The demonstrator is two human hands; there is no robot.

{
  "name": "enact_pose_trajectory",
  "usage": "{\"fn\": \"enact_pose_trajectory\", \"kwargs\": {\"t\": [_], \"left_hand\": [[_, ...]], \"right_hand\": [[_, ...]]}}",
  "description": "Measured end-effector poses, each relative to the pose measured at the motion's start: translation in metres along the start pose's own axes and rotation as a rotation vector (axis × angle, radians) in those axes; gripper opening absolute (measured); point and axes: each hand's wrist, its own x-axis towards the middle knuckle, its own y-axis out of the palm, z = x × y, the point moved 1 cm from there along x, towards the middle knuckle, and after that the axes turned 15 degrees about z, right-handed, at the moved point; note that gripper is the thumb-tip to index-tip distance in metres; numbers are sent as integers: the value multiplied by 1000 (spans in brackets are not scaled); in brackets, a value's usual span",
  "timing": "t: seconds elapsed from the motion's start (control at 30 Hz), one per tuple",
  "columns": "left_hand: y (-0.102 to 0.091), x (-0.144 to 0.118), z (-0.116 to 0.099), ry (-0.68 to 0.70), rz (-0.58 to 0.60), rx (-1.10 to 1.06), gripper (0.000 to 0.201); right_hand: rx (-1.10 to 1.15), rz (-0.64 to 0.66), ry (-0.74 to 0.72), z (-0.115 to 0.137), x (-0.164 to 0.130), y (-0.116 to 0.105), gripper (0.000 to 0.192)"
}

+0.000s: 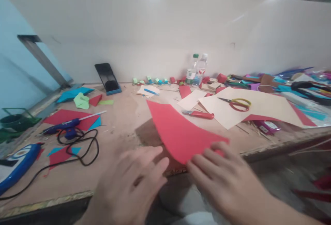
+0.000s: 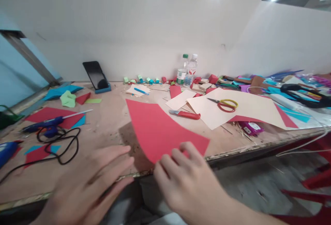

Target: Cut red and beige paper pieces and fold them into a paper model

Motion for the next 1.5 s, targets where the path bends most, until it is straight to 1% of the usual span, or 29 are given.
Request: {"fn": "enact_pose_trajectory", "kwargs": {"t": [0.03, 0.1, 0.17, 0.23, 0.3, 0.37, 0.43, 0.47, 0.53, 0.6, 0.67, 0.73, 0.8, 0.83, 0.87, 0.9, 0.93, 1.0, 1.07, 1.1, 1.17, 1.2, 1.23, 1.27, 1.3, 1.33, 1.37, 1.43, 1.5], "left_hand": [[5, -2, -6, 17, 7, 34, 38], [16, -7, -10, -34, 45, 43, 36], [25, -16, -5, -128, 57, -51, 36], [31, -25, -1, -228, 54, -205, 31], [34, -32, 2, -307, 62, -359, 22], [36, -33, 2, -347, 81, -481, 15], [38, -31, 2, -329, 87, -541, 19], [40, -30, 4, -307, 80, -555, 22], [42, -30, 9, -275, 73, -579, 22], [42, -31, 15, -278, 91, -623, 21], [41, -33, 19, -289, 96, -652, 21], [39, -33, 17, -275, 110, -636, 18], [41, -31, 6, -231, 182, -548, 7], [43, -29, -2, -195, 235, -474, 13], [47, -27, -10, -153, 286, -393, 26], [50, -24, -18, -113, 306, -318, 32], [54, -22, -25, -91, 283, -270, 31], [58, -18, -35, -102, 198, -273, 22], [59, -19, -36, -191, 90, -397, 24], [57, -20, -35, -271, 39, -499, 23], [52, -25, -30, -517, -46, -752, 18], [50, -28, -27, -664, -79, -893, 15], [49, -30, -24, -801, -112, -1029, 13], [48, -32, -21, -917, -132, -1148, 16], [47, -33, -18, -1002, -136, -1236, 23], [47, -33, -15, -1057, -134, -1280, 31], [48, -32, -12, -1093, -125, -1273, 39], [50, -31, -5, -1123, -92, -1132, 48], [54, -30, 1, -1106, -61, -956, 53]], "right_hand": [[-58, -6, -106, 19, 14, 9, 21], [-69, -51, -195, 44, 41, 24, 20], [-22, -49, -236, 55, 60, 38, 20], [76, -22, -252, 56, 69, 47, 22], [212, -3, -280, 52, 70, 50, 26], [365, -1, -308, 46, 65, 48, 26], [467, -28, -295, 37, 55, 43, 20], [482, -50, -276, 30, 49, 40, 20], [430, -84, -244, 12, 38, 34, 34], [378, 4, -259, -9, 30, 33, 47], [356, 131, -216, -31, 25, 35, 52], [319, 237, -200, -46, 24, 40, 55], [280, 304, -219, -54, 25, 47, 54], [269, 317, -235, -55, 25, 50, 50], [266, 314, -250, -54, 25, 52, 46], [270, 290, -260, -53, 24, 53, 40], [275, 253, -269, -50, 22, 53, 35], [275, 147, -276, -42, 15, 50, 30], [242, -7, -243, -33, 5, 44, 30], [216, -90, -218, -28, -1, 40, 31], [157, -214, -175, -18, -11, 34, 34], [125, -241, -193, -13, -13, 33, 36], [88, -233, -239, -9, -13, 33, 37], [49, -223, -295, -6, -10, 35, 39], [15, -201, -336, -4, -5, 38, 39], [-6, -188, -346, -4, 2, 41, 38], [-15, -186, -322, -4, 10, 45, 36], [0, -113, -269, -7, 26, 52, 36], [13, -50, -233, -11, 36, 57, 36]]}}
